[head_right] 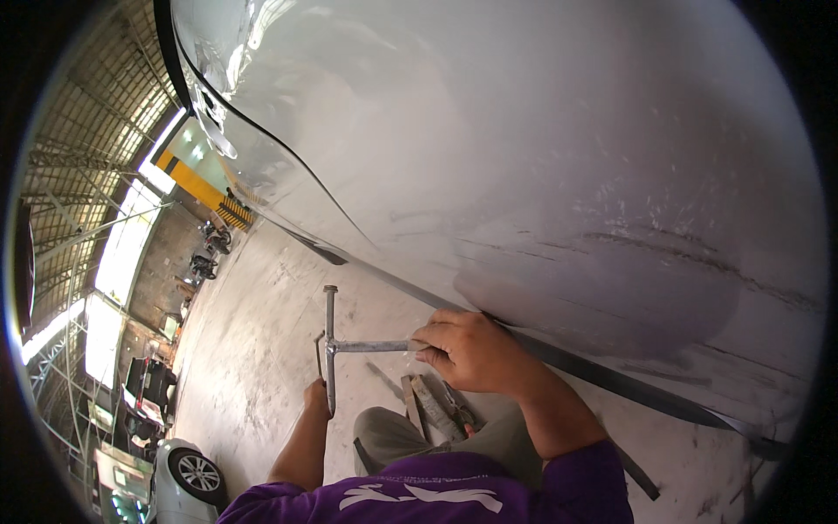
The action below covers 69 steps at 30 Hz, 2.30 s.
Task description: The person uses metal scrapers and T-handled tools to smooth and straighten a dented silver car door.
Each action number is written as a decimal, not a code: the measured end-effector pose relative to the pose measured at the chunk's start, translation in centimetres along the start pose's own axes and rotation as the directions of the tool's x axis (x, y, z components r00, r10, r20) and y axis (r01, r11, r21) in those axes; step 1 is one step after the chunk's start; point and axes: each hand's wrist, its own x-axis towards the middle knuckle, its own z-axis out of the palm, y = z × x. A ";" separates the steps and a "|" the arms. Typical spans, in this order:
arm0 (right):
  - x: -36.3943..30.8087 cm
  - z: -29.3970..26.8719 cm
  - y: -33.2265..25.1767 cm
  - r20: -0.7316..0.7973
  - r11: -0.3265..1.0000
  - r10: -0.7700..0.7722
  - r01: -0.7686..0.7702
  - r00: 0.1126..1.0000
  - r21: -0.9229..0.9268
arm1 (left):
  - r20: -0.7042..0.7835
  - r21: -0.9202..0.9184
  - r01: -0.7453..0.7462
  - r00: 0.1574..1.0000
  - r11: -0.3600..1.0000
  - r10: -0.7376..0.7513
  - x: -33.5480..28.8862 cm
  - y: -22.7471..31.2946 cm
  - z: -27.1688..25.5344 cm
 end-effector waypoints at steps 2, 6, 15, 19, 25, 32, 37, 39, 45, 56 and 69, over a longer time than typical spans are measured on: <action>0.1 0.0 -0.1 0.001 1.000 0.003 -0.003 1.000 -0.002 | 0.013 -0.022 0.122 0.993 0.992 -0.121 0.6 -1.0 -1.3; 0.3 0.4 -0.6 0.001 0.999 0.008 -0.008 1.000 -0.034 | 0.120 -0.048 0.347 0.933 0.937 -0.340 5.6 -5.9 -5.3; 0.6 2.2 -3.5 -0.220 0.991 0.071 -0.094 0.973 -0.095 | 0.284 0.210 0.401 0.848 0.892 -0.448 19.8 -23.3 -9.1; 2.3 0.9 -6.0 -0.252 0.768 -0.380 0.152 0.890 -0.622 | 0.309 0.129 0.377 0.864 0.917 -0.398 17.7 -25.1 -4.0; 6.2 -0.5 -12.3 -0.123 0.177 -0.643 -0.009 0.756 -0.984 | 0.390 0.101 0.311 0.861 0.945 -0.325 10.5 -16.2 2.7; 10.4 2.3 -15.1 0.120 -0.118 -0.685 0.053 0.718 -0.992 | 0.550 0.113 0.211 0.801 0.971 -0.238 9.5 -9.7 7.7; 11.2 2.7 -14.8 0.033 -0.109 -0.682 -0.058 0.731 -0.992 | 0.609 0.120 0.169 0.765 0.978 -0.207 9.8 -7.7 9.1; 11.4 2.9 -14.9 0.042 -0.124 -0.676 -0.057 0.736 -0.991 | 0.630 0.121 0.157 0.751 0.980 -0.198 9.9 -7.3 9.8; 12.6 4.0 -14.7 0.043 -0.174 -0.610 -0.080 0.791 -0.982 | 0.657 0.110 0.152 0.731 0.982 -0.187 10.0 -6.8 10.0; 15.3 4.1 -14.1 0.124 -0.252 -0.561 -0.026 0.818 -0.967 | 0.684 0.107 0.155 0.705 0.982 -0.186 9.9 -7.1 9.9; 16.7 5.3 -13.7 0.109 -0.271 -0.562 -0.059 0.820 -0.961 | 0.668 0.092 0.161 0.722 0.983 -0.181 10.0 -6.3 8.3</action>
